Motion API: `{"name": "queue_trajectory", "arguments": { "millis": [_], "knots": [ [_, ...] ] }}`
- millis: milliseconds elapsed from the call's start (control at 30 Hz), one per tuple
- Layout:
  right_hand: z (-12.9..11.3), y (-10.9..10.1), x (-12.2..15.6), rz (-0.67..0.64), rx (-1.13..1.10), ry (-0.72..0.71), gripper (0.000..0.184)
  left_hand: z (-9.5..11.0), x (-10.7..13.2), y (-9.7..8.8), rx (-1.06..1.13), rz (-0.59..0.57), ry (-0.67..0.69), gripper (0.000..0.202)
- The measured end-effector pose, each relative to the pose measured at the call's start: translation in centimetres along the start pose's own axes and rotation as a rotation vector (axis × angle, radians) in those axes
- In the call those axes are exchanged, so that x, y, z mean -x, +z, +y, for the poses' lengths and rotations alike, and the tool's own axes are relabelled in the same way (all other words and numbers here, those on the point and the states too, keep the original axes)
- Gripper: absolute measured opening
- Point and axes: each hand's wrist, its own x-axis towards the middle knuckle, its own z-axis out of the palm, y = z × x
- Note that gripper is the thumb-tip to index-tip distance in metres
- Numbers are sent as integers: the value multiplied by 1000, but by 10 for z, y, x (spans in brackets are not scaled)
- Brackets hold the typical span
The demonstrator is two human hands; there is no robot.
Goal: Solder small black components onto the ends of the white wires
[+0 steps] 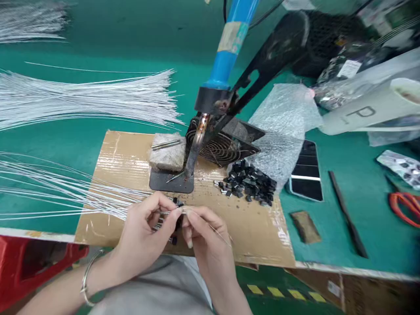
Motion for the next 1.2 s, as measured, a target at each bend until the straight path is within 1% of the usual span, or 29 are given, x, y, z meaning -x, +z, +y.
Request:
{"name": "queue_trajectory", "arguments": {
  "millis": [133, 267, 400, 600, 733, 967, 1067, 1200],
  "knots": [
    [-3, -4, 1, -12, 19, -13, 29, 6, -2, -3, 66, 3, -4, 19],
    [-1, -8, 1, -2, 93, -78, 25, 7, -4, -3, 82, 13, 9, 17],
    [2, -9, 2, -13, 137, -97, 20, 4, -2, -2, 37, 30, 32, 17],
    [1, -8, 2, -9, 143, -111, 17, -1, 4, -4, -25, 36, 61, 15],
    [2, -10, 2, -5, 167, -131, 16, -3, 3, -3, -59, 46, 97, 15],
    [2, -14, 2, -18, 200, -150, 15, -2, 3, -3, -136, 66, 168, 13],
    [-2, -12, 1, -15, 175, -117, 18, 0, 3, -4, -161, 58, 185, 14],
    [-12, -10, -2, -36, 134, -4, 23, 3, 1, -6, -192, 23, 208, 15]
  ]
}}
